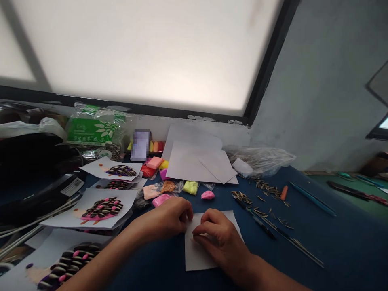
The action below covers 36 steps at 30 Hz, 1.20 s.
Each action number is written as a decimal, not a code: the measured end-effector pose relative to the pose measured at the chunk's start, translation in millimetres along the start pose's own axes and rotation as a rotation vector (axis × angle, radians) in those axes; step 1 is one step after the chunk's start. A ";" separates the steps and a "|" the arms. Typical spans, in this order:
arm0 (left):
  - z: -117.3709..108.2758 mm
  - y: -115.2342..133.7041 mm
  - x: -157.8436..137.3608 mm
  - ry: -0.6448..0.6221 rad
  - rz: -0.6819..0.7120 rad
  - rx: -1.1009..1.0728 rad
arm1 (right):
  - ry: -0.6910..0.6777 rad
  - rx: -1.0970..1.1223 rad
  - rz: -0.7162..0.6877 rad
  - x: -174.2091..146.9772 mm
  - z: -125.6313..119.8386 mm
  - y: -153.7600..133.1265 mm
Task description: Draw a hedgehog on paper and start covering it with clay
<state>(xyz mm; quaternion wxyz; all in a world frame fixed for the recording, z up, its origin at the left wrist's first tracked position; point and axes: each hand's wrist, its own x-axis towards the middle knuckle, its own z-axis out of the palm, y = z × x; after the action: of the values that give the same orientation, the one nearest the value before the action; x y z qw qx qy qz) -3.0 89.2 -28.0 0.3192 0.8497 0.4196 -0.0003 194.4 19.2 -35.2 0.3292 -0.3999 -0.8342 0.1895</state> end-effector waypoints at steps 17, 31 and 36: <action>-1.5 6.7 -4.2 0.151 0.028 -0.113 | -0.004 -0.223 -0.150 -1.7 5.4 3.9; -3.5 7.8 -5.7 0.140 0.039 -0.139 | -0.068 -0.177 -0.148 -6.9 -5.3 -10.0; -3.9 7.5 -6.5 0.136 0.034 -0.142 | -0.064 -0.217 -0.183 -6.0 -4.3 -9.1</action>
<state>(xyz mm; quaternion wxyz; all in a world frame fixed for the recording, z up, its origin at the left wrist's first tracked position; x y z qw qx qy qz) -2.9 83.4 -19.0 0.3493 0.8301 0.4248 0.0925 195.3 9.2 -29.2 0.2732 -0.3491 -0.8929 0.0797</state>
